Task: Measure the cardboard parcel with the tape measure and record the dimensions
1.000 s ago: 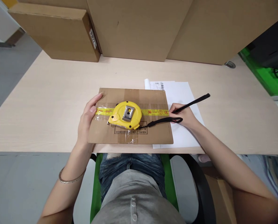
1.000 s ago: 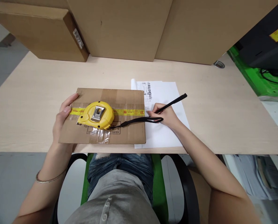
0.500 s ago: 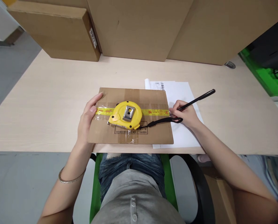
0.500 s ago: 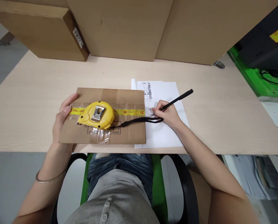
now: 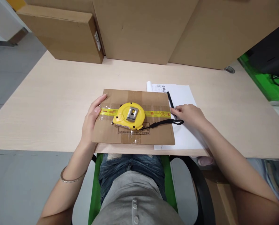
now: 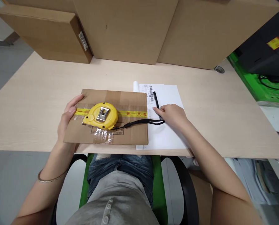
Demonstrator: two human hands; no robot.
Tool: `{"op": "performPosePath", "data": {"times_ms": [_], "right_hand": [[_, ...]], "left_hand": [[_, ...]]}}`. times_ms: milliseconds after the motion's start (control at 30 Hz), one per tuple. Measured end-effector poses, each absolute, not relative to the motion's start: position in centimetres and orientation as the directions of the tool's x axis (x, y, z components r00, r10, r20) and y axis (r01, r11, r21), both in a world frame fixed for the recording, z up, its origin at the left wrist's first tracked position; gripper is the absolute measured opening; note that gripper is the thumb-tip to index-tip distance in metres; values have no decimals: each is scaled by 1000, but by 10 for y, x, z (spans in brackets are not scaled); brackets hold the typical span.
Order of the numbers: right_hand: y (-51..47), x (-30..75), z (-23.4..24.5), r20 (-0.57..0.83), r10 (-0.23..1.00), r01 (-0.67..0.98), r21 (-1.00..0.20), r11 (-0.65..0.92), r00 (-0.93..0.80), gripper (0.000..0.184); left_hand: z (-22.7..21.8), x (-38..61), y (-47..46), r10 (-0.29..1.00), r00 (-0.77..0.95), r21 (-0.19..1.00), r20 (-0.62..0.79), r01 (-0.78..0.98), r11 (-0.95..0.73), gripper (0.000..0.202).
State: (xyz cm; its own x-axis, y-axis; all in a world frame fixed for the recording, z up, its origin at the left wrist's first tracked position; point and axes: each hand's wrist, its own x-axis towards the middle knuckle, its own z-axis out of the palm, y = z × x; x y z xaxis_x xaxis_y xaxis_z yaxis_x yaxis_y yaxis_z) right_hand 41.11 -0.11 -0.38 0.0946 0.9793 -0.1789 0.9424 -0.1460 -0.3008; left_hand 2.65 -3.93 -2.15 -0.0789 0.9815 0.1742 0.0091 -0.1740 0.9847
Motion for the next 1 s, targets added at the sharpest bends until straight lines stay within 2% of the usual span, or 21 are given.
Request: {"op": "performPosePath", "data": {"times_ms": [33,100,167,233,300,367,467,600,700,800,867,1000], "right_hand": [[0,407,1,-148,983,958,-251,-142,107,67],[-2,395,18,13,994,975,-197,-106,111,58],[-9,376,43,247,968,972,-235,17,42,46],[-19,352,67,348,929,924,-298,238,-127,45],[-31,327,85,329,873,833,-310,459,-359,57],[-39,308,92,271,819,760,-309,572,-506,71],[-44,292,87,197,819,743,-347,572,-539,75],[-43,288,73,211,829,710,-435,554,-517,69],[-47,287,64,223,791,548,-615,567,-569,61],[-52,277,61,202,763,370,-780,504,-614,56],[-52,263,64,214,749,326,-801,502,-627,50],[-42,234,81,273,662,299,-729,616,-698,45]], "left_hand": [[-22,27,-39,980,-79,983,182,6,-182,45],[-21,29,-37,976,-79,979,204,10,-204,44],[-19,29,-34,974,-77,977,212,23,-211,42],[-15,28,-31,974,-76,977,211,16,-211,40],[-12,26,-26,972,-53,973,229,8,-229,39],[-9,24,-22,964,-7,963,267,31,-267,42],[-8,20,-19,953,68,946,297,113,-303,46],[-11,20,-20,952,108,949,286,103,-297,52],[-11,21,-21,961,131,968,245,17,-249,58],[-8,24,-22,961,179,977,212,-16,-213,62],[-7,25,-21,957,196,977,213,-36,-210,63],[-13,25,-18,973,161,978,166,-152,-142,62]]}}
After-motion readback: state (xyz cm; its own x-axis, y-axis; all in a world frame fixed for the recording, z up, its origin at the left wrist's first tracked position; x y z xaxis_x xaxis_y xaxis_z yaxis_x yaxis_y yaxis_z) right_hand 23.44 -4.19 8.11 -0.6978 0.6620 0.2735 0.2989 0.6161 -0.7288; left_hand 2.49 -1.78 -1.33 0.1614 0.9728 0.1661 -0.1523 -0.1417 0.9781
